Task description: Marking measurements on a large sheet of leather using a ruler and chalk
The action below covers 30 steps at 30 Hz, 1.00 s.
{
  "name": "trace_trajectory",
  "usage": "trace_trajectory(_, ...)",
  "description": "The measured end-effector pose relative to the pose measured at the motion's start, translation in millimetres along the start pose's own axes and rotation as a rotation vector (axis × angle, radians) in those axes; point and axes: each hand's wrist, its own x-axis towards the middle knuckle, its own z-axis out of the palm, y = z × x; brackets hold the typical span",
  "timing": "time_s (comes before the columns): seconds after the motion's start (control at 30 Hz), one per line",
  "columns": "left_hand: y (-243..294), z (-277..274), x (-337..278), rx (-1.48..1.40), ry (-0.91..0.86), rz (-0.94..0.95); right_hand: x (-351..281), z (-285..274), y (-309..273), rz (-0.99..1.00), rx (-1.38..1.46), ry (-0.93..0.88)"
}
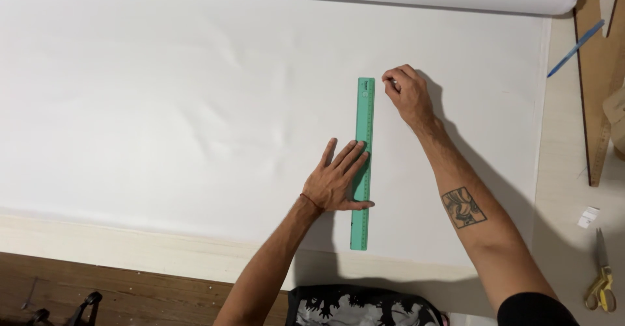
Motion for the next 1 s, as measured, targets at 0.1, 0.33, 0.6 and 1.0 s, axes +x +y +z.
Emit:
trace_trajectory(0.1, 0.1, 0.0, 1.4, -0.004, 0.024, 0.003, 2.8, -0.7, -5.1, -0.013, -0.043, -0.027)
trace_trajectory(0.33, -0.3, -3.7, 3.1, -0.017, 0.036, 0.004, 2.7, -8.3, 7.3, -0.092, -0.181, -0.074)
trace_trajectory(0.6, -1.0, -3.6, 3.2, -0.005, 0.033, 0.014, 4.3, 0.9, 9.1, -0.164, -0.275, -0.052)
trace_trajectory(1.0, 0.3, -10.3, 5.0, -0.015, 0.041, 0.020, 2.6, -7.5, 8.0, -0.161, -0.266, -0.024)
